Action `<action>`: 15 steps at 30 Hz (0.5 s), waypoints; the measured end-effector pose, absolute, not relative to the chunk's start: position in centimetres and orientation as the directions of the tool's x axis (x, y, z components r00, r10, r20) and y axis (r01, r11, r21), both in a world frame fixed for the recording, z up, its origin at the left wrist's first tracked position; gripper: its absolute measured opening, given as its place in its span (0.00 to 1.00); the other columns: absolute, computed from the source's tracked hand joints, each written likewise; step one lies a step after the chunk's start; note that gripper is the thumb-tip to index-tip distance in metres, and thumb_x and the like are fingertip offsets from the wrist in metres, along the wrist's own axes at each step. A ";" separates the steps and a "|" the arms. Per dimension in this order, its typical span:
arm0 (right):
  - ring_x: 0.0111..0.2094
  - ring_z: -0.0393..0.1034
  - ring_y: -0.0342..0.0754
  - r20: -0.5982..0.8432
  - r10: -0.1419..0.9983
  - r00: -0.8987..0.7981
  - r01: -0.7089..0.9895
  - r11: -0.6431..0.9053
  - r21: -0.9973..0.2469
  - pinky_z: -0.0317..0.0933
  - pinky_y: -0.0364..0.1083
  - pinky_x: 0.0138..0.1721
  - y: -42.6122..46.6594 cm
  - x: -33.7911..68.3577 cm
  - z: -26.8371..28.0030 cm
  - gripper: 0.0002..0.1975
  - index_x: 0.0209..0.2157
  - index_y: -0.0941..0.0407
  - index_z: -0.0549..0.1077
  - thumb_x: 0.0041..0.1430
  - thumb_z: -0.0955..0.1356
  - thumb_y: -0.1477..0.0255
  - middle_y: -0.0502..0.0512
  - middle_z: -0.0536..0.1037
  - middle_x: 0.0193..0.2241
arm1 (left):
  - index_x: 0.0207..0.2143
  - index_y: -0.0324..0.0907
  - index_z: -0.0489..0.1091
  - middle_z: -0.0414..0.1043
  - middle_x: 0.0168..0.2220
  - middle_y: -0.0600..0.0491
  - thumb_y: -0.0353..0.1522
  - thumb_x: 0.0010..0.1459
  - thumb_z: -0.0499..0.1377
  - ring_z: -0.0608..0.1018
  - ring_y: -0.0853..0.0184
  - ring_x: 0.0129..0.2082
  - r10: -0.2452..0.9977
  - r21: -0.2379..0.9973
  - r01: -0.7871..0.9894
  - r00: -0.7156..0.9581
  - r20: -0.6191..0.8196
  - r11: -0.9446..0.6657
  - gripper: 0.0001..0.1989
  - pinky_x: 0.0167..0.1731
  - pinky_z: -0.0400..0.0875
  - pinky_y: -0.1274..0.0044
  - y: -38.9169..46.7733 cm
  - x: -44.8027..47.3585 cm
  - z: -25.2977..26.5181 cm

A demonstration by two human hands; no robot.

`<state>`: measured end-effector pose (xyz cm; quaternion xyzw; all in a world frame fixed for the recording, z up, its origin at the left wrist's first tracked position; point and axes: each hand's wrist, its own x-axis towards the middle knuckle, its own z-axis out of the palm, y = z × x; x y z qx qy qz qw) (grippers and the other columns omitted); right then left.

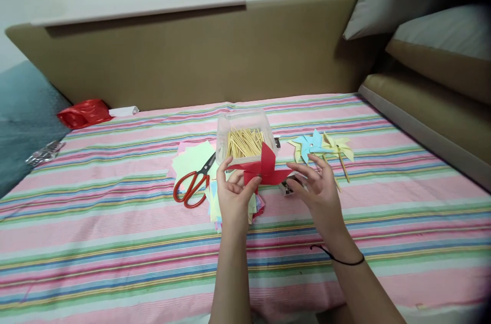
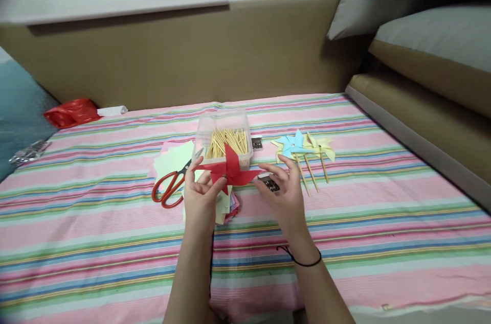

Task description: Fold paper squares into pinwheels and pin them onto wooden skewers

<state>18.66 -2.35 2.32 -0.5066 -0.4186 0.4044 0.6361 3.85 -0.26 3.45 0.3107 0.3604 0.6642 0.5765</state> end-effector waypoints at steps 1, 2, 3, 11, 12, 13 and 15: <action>0.47 0.70 0.52 0.115 0.934 0.339 -0.107 0.159 -0.981 0.61 0.56 0.50 -2.3 18.8 2.2 0.32 0.52 0.50 0.58 0.47 0.74 0.67 0.58 0.77 0.44 | 0.53 0.48 0.57 0.76 0.36 0.54 0.26 0.43 0.68 0.79 0.70 0.35 0.991 0.798 -0.598 -0.134 -0.013 -0.070 0.35 0.37 0.72 0.79 -0.3 3.6 3.5; 0.47 0.70 0.52 0.112 0.929 0.354 -0.116 0.162 -0.980 0.61 0.57 0.50 -2.3 19.0 2.1 0.32 0.52 0.50 0.58 0.47 0.74 0.67 0.58 0.77 0.43 | 0.52 0.48 0.59 0.75 0.39 0.53 0.27 0.44 0.68 0.78 0.70 0.38 0.992 0.754 -0.654 -0.128 -0.022 -0.068 0.33 0.39 0.72 0.78 -0.2 3.4 3.5; 0.47 0.70 0.52 0.112 0.924 0.366 -0.119 0.167 -0.979 0.61 0.57 0.50 -2.2 19.1 1.9 0.32 0.52 0.51 0.58 0.48 0.74 0.66 0.58 0.77 0.42 | 0.50 0.48 0.62 0.75 0.41 0.52 0.28 0.45 0.67 0.78 0.69 0.41 0.991 0.707 -0.704 -0.129 -0.032 -0.069 0.29 0.41 0.71 0.78 -0.2 3.1 3.5; 0.45 0.72 0.52 0.143 0.888 0.438 -0.052 0.184 -0.982 0.61 0.56 0.48 -1.9 19.6 0.8 0.28 0.51 0.51 0.60 0.50 0.73 0.66 0.56 0.79 0.37 | 0.33 0.42 0.71 0.78 0.35 0.54 0.27 0.49 0.62 0.78 0.70 0.39 0.942 0.518 -0.837 -0.295 -0.159 -0.175 0.06 0.44 0.71 0.80 0.1 0.4 3.2; 0.44 0.72 0.52 0.151 0.884 0.443 -0.035 0.185 -0.982 0.61 0.57 0.48 -1.9 19.6 0.7 0.27 0.51 0.51 0.61 0.50 0.72 0.66 0.56 0.79 0.36 | 0.31 0.42 0.71 0.78 0.33 0.55 0.27 0.50 0.62 0.78 0.71 0.37 0.938 0.511 -0.840 -0.305 -0.165 -0.183 0.04 0.43 0.71 0.80 0.1 0.1 3.1; 0.44 0.73 0.52 0.159 0.882 0.444 -0.016 0.186 -0.982 0.61 0.57 0.49 -1.9 19.5 0.7 0.26 0.50 0.52 0.61 0.51 0.72 0.66 0.56 0.80 0.36 | 0.29 0.42 0.71 0.77 0.31 0.56 0.26 0.50 0.61 0.78 0.72 0.35 0.935 0.502 -0.844 -0.309 -0.173 -0.186 0.03 0.42 0.71 0.80 0.0 -0.1 3.1; 0.42 0.74 0.52 0.179 0.880 0.440 0.018 0.190 -0.982 0.61 0.58 0.49 -1.9 19.2 0.8 0.24 0.49 0.52 0.63 0.51 0.72 0.66 0.56 0.80 0.34 | 0.27 0.41 0.70 0.76 0.28 0.57 0.26 0.52 0.60 0.77 0.74 0.32 0.931 0.474 -0.860 -0.312 -0.190 -0.191 0.03 0.40 0.72 0.81 -0.1 -0.6 3.1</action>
